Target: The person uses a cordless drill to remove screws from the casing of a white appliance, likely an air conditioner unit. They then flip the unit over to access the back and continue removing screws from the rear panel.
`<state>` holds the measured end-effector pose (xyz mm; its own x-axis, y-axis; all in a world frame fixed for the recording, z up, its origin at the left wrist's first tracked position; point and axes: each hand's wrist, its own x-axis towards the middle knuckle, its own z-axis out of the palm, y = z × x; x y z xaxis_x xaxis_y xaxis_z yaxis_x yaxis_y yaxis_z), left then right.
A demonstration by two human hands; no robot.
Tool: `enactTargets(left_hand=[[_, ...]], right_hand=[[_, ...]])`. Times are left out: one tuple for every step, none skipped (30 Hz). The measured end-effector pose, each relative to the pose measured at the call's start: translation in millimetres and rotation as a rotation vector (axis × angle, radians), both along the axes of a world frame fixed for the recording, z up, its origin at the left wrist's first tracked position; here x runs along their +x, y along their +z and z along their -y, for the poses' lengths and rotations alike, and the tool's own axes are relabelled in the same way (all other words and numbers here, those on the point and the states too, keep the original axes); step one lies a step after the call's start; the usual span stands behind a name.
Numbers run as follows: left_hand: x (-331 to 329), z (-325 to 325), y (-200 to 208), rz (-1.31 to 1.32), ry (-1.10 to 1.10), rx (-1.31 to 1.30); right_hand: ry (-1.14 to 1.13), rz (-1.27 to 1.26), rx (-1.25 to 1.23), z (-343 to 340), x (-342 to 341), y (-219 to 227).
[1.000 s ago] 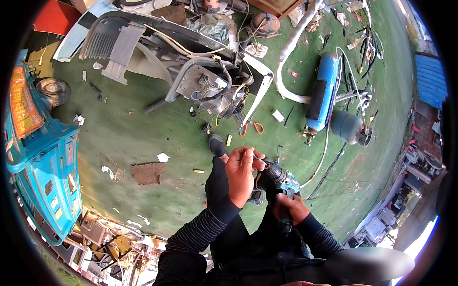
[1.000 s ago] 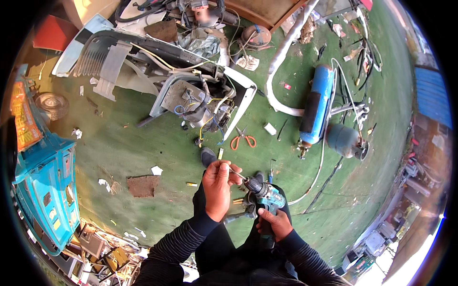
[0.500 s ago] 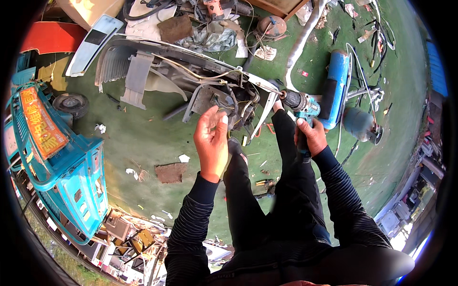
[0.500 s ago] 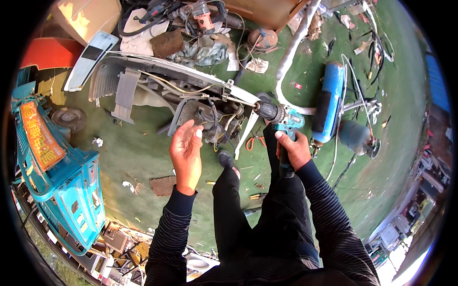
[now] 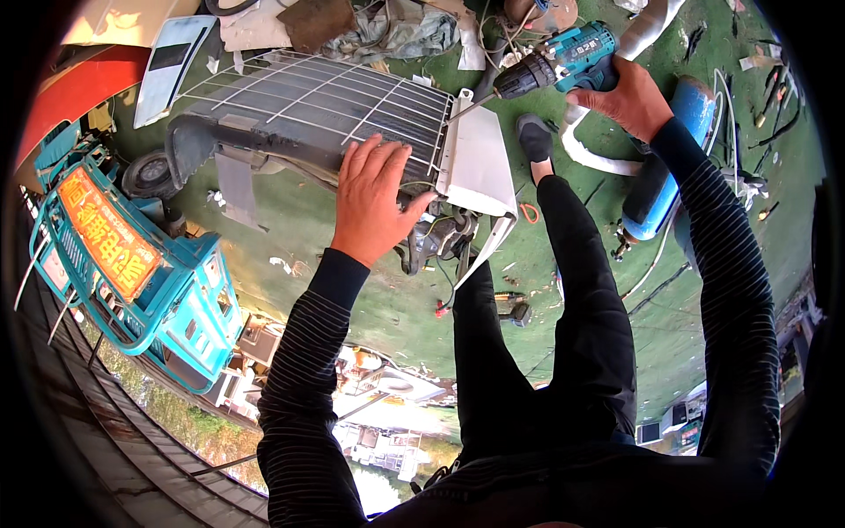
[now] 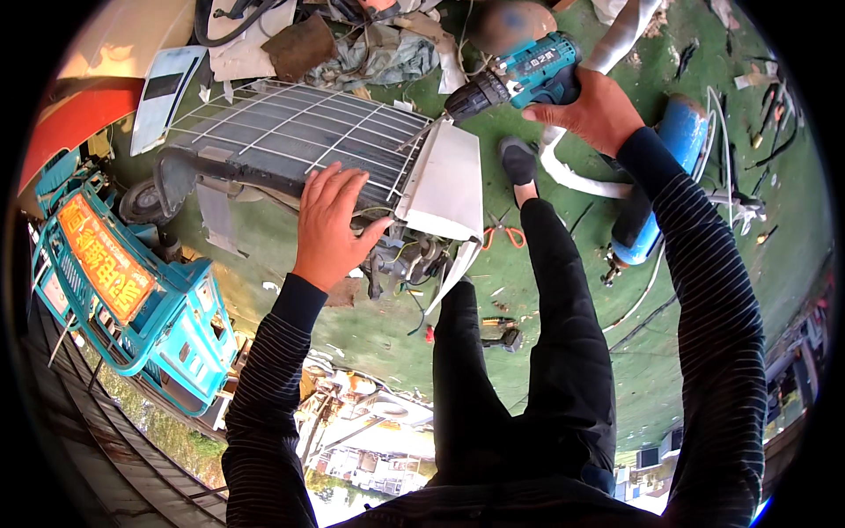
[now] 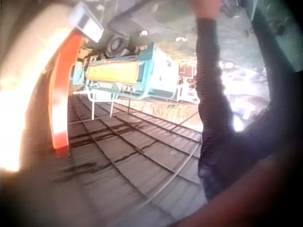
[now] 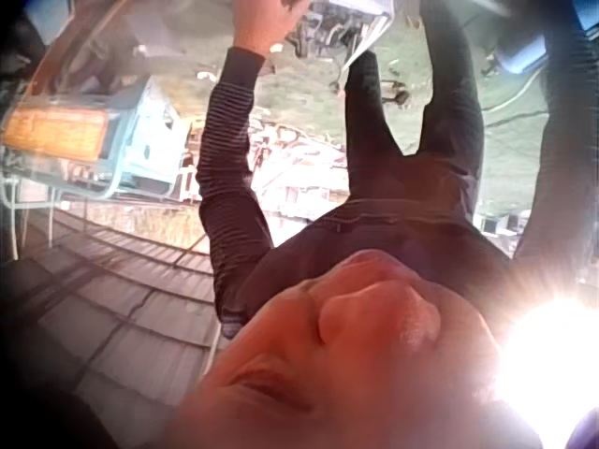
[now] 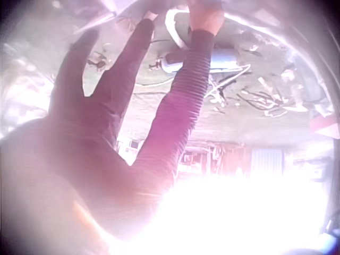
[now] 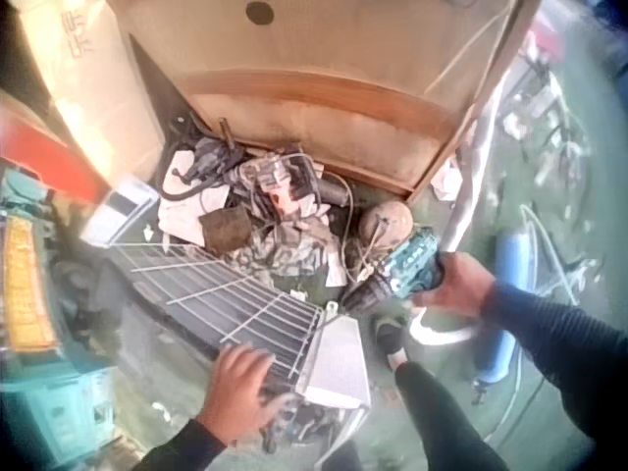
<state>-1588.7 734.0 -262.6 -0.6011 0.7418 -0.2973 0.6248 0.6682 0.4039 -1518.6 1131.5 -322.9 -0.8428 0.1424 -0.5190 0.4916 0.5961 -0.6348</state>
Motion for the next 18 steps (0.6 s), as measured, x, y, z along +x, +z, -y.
enactTargets(left_hand=[[-9,-5,-2,0.057,-0.059,-0.033],[-14,-10,-5,0.11,-0.109,-0.07],[-17,-14,-8,0.162,-0.157,-0.107],[-20,-17,-12,0.215,-0.206,-0.143],[-21,-20,-14,0.233,-0.212,-0.163],[-19,-23,-15,0.25,-0.219,-0.182],[-17,-25,-16,0.268,-0.226,-0.2],[-17,-27,-18,0.253,-0.213,-0.176],[-17,-28,-18,0.262,-0.197,-0.182],[-17,-29,-18,0.269,-0.181,-0.188],[-17,-31,-18,0.276,-0.167,-0.191],[-18,-32,-19,0.274,-0.161,-0.194],[-19,-35,-19,0.284,-0.155,-0.214],[-21,-38,-18,0.292,-0.148,-0.235],[-21,-39,-17,0.3,-0.141,-0.256],[-21,-39,-18,0.301,-0.133,-0.257],[-22,-39,-17,0.301,-0.129,-0.258],[-23,-39,-16,0.3,-0.125,-0.259]], right_hand=[[0.03,0.021,0.003,-3,-6,-9],[0.057,0.036,0.014,-5,-10,-16],[0.061,0.044,0.025,-4,-14,-20],[0.066,0.052,0.037,-2,-16,-24],[0.073,0.064,0.045,0,-21,-28],[0.109,0.09,0.074,1,-24,-33],[0.119,0.114,0.077,3,-26,-36],[0.13,0.137,0.082,6,-29,-38],[0.14,0.159,0.088,9,-31,-40],[0.174,0.188,0.128,11,-33,-42],[0.182,0.175,0.123,12,-34,-46],[0.19,0.163,0.118,12,-35,-51],[0.197,0.151,0.113,13,-35,-55],[0.201,0.155,0.113,14,-36,-57],[0.204,0.158,0.112,15,-38,-57],[0.208,0.161,0.112,16,-39,-59],[0.205,0.155,0.106,15,-38,-62],[0.201,0.149,0.099,14,-36,-67]])
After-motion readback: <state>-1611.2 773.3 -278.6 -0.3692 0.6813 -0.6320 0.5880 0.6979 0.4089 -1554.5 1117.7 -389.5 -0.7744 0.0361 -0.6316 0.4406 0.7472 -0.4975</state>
